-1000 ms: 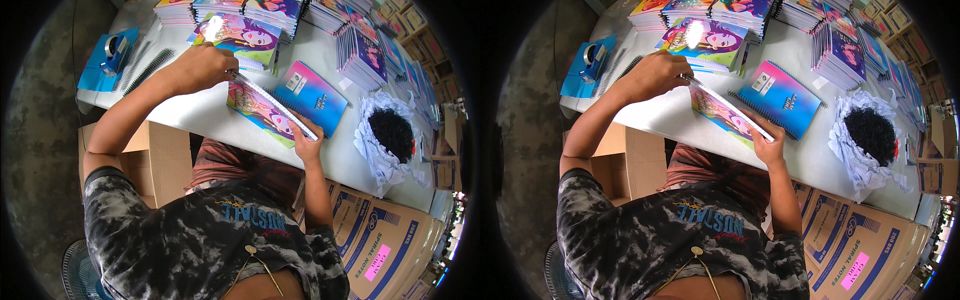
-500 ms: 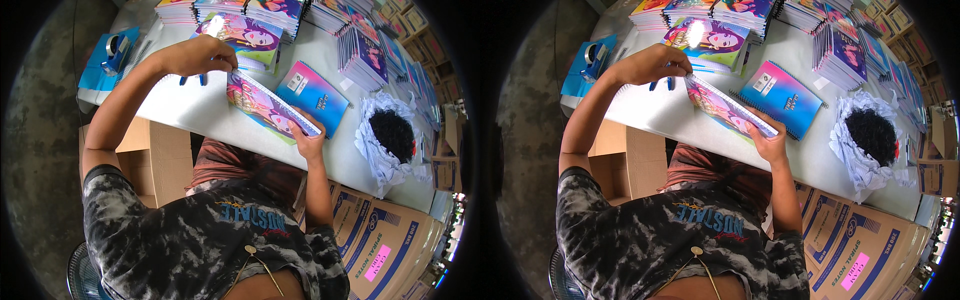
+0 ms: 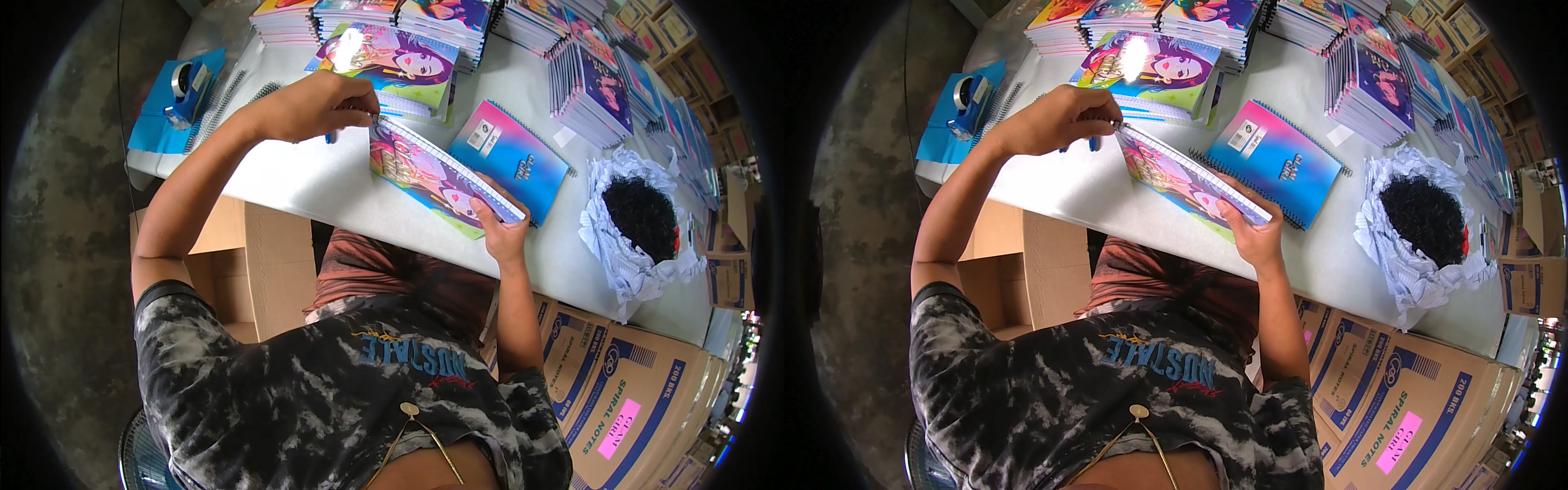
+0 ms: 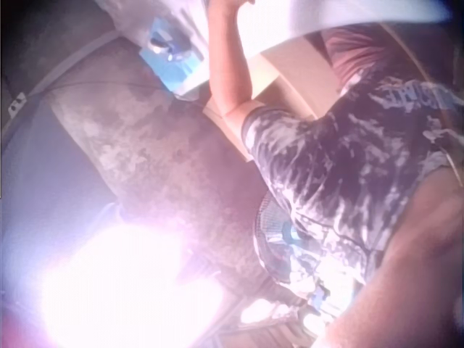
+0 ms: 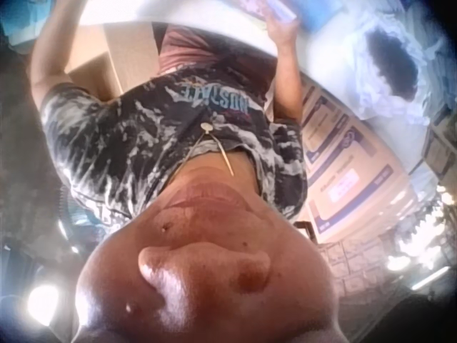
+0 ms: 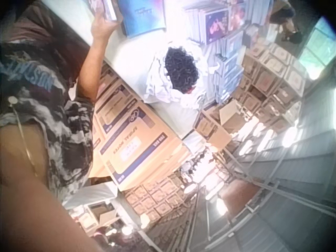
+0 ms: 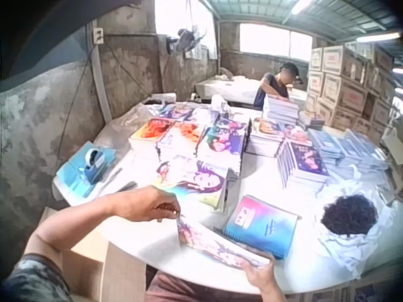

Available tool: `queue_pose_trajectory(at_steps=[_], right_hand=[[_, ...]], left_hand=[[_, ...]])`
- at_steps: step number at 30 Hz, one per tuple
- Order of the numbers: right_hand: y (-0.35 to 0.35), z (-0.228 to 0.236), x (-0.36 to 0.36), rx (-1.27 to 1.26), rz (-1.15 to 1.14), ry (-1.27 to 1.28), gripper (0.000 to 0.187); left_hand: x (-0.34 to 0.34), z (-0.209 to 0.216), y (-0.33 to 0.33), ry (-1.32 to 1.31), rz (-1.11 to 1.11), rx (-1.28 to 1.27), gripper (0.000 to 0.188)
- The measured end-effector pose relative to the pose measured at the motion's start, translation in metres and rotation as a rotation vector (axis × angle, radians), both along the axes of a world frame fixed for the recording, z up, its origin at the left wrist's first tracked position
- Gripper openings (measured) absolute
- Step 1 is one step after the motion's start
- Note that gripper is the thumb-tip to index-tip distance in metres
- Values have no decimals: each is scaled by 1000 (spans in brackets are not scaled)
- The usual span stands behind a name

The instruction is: The person assembles spiral-bound notebooks by inserting metal spiral coils into pre-punched holes. They pick up each notebook, align the coil, and press it through the holes, then place the finished notebook into a stack. The process is repeated for multiple notebooks.

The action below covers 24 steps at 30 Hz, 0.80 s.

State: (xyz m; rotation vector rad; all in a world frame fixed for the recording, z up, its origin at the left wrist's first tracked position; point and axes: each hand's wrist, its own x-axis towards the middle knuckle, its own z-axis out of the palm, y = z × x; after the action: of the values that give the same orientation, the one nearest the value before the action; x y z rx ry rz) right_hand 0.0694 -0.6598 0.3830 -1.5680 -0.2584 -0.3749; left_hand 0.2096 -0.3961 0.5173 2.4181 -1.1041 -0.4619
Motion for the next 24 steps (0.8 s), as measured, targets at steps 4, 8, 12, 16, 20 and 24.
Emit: queue_pose_trajectory(at_steps=[4, 8, 12, 16, 20, 24], right_hand=[[1, 2, 2, 19, 26, 22, 26], [-1, 6, 3, 10, 53, 52, 26], [3, 9, 3, 10, 49, 36, 26], [1, -2, 3, 24, 30, 44, 24], [5, 4, 2, -142, -34, 5, 22], [9, 5, 3, -255, -58, -207, 28]], left_hand=[[4, -4, 7, 127, 11, -31, 36], [5, 4, 4, 242, 75, 50, 31], [4, -3, 5, 234, 84, -28, 27], [1, -17, 3, -257, -57, -120, 25], [-13, -4, -7, -289, -3, 93, 24], [-18, -17, -10, -734, -23, -5, 23]])
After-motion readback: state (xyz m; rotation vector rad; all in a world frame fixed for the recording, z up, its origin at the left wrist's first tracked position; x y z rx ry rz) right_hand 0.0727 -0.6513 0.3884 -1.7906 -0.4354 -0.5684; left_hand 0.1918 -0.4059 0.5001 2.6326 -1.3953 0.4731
